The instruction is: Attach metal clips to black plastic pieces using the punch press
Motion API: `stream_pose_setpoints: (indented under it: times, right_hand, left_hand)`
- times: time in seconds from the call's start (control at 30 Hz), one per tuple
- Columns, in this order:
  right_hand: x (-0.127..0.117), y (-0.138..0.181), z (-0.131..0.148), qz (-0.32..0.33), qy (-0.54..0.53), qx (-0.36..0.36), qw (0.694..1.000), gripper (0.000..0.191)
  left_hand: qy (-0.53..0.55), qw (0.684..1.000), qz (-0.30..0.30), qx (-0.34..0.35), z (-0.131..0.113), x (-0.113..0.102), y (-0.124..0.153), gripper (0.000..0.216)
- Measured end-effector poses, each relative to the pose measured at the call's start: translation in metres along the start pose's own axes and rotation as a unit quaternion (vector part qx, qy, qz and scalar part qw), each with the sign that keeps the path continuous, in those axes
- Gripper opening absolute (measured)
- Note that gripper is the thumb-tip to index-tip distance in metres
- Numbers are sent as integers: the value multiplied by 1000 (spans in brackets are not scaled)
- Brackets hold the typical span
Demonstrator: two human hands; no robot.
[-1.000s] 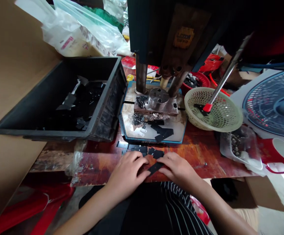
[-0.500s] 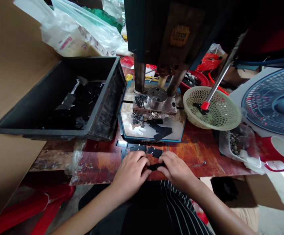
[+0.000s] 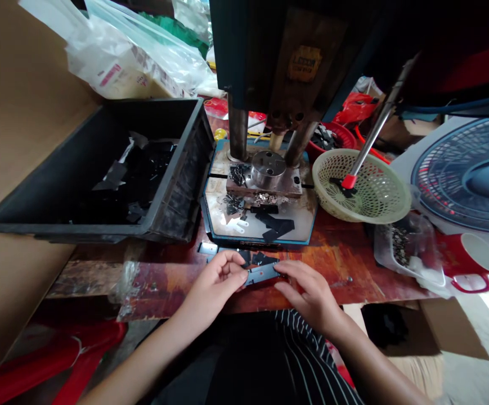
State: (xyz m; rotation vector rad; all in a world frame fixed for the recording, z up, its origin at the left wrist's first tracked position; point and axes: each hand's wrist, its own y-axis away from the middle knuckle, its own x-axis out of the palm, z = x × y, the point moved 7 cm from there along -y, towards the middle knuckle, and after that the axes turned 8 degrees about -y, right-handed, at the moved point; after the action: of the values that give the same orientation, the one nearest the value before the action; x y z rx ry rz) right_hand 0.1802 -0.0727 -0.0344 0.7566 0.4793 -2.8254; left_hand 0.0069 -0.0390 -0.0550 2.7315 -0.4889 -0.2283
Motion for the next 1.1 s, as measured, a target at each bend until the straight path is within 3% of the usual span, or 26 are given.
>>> stream_pose_setpoints:
  times: [0.2,0.27,0.37,0.47,0.53,0.63,0.73,0.8,0.9,1.1]
  right_hand:
    - [-3,-10,5,-16,15,-19,1000,19]
    - [-10,-21,1,-41,9,35,999,16]
    - [-26,-37,-16,-106,-35,182,977,22]
    - [-34,-44,-26,-142,-155,244,947,33]
    - [-36,-42,-28,-138,-161,234,949,36]
    - [-25,-29,-23,-49,-10,172,984,23]
    - [-3,-13,-21,39,123,85,988,22]
    - [8,-5,-23,50,161,58,984,25]
    - [16,-2,-27,41,174,40,983,19]
    - [14,0,-27,12,157,0,987,16]
  left_hand:
    - [21,1000,5,9,-4,-1,3,15]
    - [30,999,-1,10,-5,-2,3,17]
    - [-4,999,-16,28,-4,-2,2,21]
    - [-142,986,-16,85,-5,1,0,19]
    - [-267,953,-13,145,-9,7,0,19]
    - [-409,887,-18,215,-14,17,-1,21]
    - [-494,837,-29,232,-13,25,-8,26]
    - [-531,815,-31,229,-12,29,-13,33]
    - [-553,801,-27,228,-10,32,-17,33]
    - [-537,809,-42,234,-8,23,-14,19]
